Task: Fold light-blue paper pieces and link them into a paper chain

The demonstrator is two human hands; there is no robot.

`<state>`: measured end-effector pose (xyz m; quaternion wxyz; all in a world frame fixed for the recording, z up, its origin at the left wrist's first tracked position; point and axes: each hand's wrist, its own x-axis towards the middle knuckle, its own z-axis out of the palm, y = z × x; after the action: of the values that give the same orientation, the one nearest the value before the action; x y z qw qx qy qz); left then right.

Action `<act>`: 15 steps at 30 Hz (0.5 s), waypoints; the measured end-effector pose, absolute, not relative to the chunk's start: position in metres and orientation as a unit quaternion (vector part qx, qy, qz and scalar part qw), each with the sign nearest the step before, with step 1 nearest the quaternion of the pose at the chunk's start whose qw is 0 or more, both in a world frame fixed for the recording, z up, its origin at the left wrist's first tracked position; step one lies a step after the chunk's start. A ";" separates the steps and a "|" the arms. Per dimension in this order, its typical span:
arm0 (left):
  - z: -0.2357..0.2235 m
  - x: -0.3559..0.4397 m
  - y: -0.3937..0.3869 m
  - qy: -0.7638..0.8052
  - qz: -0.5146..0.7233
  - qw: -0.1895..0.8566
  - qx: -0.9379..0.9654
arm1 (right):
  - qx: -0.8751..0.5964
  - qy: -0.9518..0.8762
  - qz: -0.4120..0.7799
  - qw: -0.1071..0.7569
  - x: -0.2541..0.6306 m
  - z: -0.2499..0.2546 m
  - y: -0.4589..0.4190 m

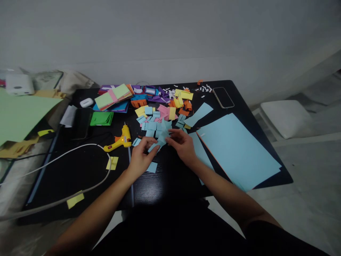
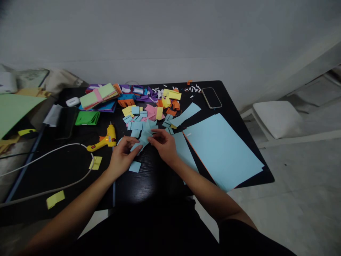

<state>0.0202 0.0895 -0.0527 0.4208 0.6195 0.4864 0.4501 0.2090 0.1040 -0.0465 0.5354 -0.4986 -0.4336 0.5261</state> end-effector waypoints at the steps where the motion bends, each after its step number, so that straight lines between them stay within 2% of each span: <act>1: -0.053 0.020 0.089 0.483 0.455 0.420 0.619 | -0.504 -0.442 0.524 0.525 0.210 -0.047 0.105; 15: -0.047 0.019 0.090 0.474 0.462 0.420 0.621 | -0.460 -0.456 0.551 0.526 0.208 -0.046 0.102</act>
<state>0.0193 0.0902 -0.0467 0.4196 0.6211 0.4736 0.4625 0.2083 0.1019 -0.0455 0.5256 -0.4602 -0.4563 0.5511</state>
